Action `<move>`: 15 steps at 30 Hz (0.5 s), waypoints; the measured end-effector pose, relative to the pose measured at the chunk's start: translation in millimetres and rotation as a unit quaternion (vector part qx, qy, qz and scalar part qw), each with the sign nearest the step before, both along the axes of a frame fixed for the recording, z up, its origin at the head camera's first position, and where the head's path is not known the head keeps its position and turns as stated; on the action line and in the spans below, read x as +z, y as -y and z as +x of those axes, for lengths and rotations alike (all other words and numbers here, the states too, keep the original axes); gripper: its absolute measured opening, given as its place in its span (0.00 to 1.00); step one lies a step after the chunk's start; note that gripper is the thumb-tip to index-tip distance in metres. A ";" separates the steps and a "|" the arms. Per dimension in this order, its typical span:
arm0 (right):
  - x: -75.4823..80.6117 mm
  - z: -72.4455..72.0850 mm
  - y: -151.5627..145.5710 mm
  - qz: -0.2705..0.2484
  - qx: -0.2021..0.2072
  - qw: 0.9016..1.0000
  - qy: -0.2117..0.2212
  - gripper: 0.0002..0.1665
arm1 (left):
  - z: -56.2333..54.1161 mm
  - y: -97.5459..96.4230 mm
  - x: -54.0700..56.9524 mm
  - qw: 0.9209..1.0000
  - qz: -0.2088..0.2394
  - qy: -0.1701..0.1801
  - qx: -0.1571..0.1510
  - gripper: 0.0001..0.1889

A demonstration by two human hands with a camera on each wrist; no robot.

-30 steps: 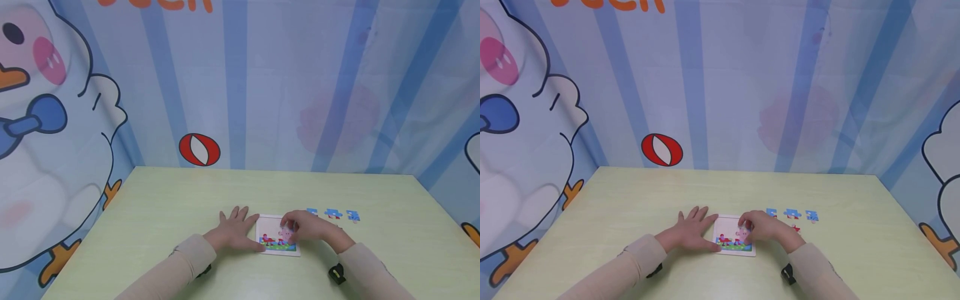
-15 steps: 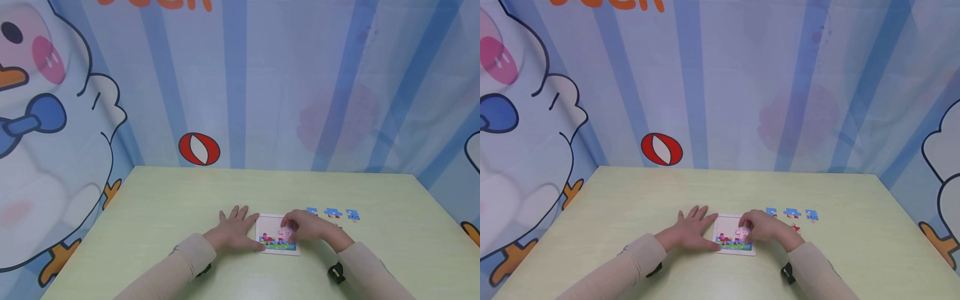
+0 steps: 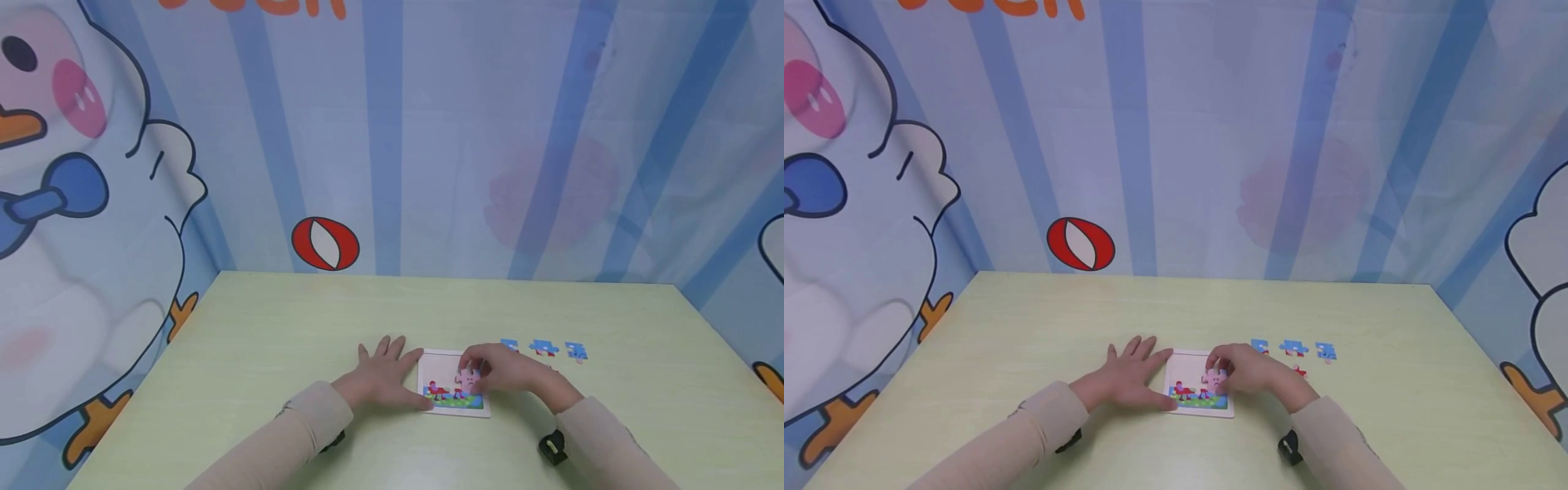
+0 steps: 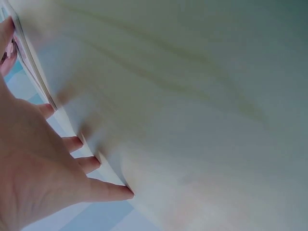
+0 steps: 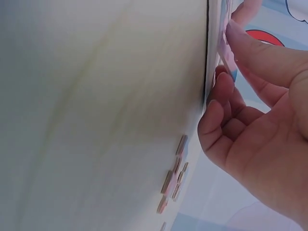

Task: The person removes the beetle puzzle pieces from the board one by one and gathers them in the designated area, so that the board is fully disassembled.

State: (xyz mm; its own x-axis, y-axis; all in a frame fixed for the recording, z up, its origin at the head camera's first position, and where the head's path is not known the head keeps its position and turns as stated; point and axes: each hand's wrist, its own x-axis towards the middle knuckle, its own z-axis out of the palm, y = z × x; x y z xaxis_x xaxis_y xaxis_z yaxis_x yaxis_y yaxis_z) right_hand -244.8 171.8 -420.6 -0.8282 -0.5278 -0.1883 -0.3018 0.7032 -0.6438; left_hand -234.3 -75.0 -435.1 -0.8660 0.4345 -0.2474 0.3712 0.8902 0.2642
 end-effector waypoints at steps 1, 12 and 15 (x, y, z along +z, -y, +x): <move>-0.2 -0.3 -0.5 -0.002 -0.001 1.000 0.002 0.14 | 0.1 -0.1 0.2 1.000 0.000 0.000 0.000 0.51; -0.5 -1.3 -2.3 -0.010 0.011 1.000 -0.006 0.12 | -0.2 -0.1 0.7 1.000 0.003 0.003 0.000 0.51; 0.3 -0.6 -1.7 -0.010 0.019 1.000 -0.014 0.12 | -0.1 0.0 1.1 1.000 0.005 0.004 0.001 0.51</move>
State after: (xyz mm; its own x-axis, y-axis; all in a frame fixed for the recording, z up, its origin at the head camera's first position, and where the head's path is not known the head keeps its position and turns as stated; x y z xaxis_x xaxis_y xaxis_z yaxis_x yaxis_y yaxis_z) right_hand -245.3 173.5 -420.3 -0.8125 -0.5623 -0.1540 -0.3462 0.6778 -0.6486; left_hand -234.4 -75.0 -434.0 -0.8649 0.4351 -0.2504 0.3670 0.8883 0.2760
